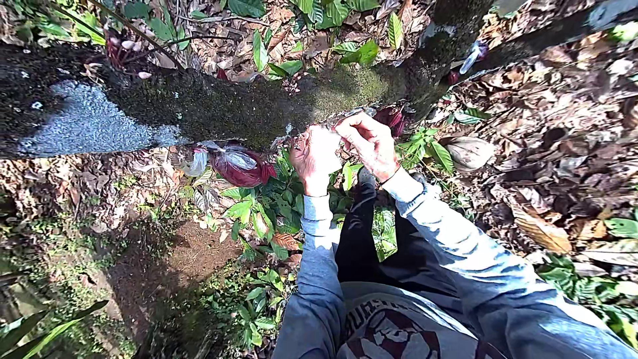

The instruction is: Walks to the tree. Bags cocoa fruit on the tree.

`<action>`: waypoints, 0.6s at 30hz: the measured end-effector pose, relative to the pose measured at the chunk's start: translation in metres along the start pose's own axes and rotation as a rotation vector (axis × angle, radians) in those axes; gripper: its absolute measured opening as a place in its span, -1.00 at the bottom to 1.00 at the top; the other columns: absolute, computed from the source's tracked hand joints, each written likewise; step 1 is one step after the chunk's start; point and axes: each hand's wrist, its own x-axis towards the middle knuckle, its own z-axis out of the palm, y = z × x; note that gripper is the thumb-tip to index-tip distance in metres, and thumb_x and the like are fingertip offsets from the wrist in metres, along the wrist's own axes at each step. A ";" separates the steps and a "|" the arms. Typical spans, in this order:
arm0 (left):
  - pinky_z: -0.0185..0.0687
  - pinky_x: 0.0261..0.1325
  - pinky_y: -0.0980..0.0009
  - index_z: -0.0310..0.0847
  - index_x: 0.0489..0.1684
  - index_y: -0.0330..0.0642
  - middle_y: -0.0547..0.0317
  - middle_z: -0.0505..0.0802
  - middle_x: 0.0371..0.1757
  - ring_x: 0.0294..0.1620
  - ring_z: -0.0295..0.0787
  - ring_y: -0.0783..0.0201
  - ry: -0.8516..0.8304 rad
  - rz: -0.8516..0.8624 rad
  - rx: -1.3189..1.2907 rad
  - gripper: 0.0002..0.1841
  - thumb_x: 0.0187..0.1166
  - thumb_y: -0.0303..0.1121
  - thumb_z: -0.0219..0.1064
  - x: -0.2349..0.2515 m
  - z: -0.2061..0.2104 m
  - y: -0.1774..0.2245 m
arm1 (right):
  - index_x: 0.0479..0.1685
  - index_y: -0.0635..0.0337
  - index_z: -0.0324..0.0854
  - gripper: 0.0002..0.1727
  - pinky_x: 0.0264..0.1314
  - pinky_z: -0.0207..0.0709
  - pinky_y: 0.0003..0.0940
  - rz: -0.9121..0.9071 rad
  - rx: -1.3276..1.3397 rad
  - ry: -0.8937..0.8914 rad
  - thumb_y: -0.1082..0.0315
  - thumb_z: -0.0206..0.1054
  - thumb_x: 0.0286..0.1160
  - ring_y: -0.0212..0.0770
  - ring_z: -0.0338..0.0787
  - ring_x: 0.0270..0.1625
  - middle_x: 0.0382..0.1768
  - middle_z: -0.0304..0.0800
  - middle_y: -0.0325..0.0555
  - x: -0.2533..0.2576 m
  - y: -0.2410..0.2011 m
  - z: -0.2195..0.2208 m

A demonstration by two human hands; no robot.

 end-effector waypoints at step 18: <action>0.84 0.22 0.19 0.73 0.23 -0.17 0.09 0.90 0.13 0.13 0.87 0.22 -0.102 0.132 0.334 -0.69 0.56 -0.33 0.46 0.012 -0.006 0.012 | 0.01 0.18 0.85 -0.82 0.13 0.77 -0.44 -0.030 -0.195 -0.129 0.37 0.36 0.65 -0.39 0.87 -0.03 -0.05 0.92 -0.18 0.021 -0.001 -0.017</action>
